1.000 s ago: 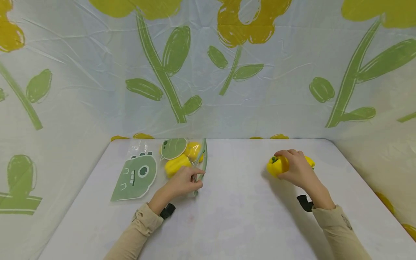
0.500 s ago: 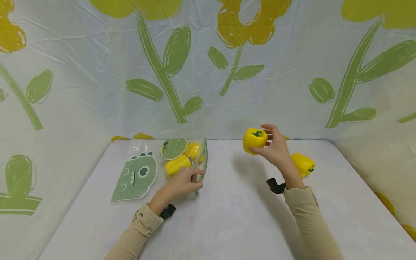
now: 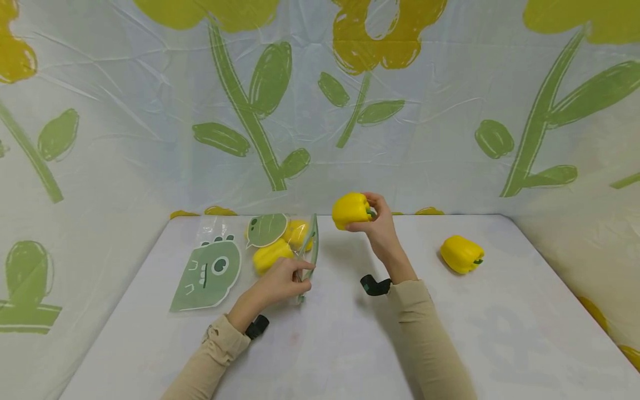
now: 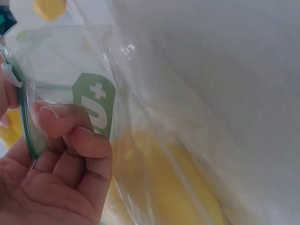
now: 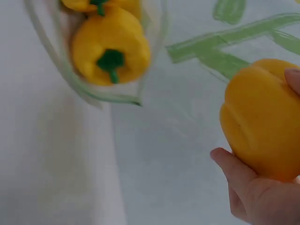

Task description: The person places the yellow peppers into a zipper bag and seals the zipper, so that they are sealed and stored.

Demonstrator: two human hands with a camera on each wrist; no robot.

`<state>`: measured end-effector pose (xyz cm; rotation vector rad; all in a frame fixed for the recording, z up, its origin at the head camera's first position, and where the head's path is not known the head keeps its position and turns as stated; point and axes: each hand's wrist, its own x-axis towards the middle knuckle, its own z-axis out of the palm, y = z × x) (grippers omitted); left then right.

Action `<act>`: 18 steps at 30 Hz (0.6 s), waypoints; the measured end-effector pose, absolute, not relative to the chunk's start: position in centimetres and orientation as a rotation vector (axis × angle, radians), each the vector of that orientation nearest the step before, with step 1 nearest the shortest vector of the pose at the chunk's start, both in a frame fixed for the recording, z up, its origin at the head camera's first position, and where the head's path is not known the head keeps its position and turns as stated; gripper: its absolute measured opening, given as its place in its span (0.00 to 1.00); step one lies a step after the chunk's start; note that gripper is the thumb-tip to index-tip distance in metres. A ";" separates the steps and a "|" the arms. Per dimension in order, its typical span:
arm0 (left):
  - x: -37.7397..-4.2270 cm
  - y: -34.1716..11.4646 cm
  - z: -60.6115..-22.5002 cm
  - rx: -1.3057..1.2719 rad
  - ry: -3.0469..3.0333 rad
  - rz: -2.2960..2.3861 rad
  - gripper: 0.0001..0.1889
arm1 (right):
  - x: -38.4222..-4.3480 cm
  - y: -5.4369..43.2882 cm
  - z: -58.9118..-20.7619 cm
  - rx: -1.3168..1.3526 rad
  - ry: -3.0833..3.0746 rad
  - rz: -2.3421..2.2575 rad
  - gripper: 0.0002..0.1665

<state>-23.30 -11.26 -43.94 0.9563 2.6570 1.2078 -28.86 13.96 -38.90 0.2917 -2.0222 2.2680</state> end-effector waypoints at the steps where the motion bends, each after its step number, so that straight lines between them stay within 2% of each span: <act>1: -23.3 -11.3 -43.9 0.957 2.658 1.206 0.21 | -29.0 13.5 -39.5 0.292 -2.035 2.290 0.46; 9: -23.4 -11.4 -43.9 0.995 2.683 1.191 0.20 | -29.3 11.0 -43.7 0.301 -2.385 2.221 0.43; 18: -23.4 -11.3 -43.9 1.008 2.690 1.177 0.14 | -28.6 9.9 -45.3 0.348 -2.568 2.255 0.43</act>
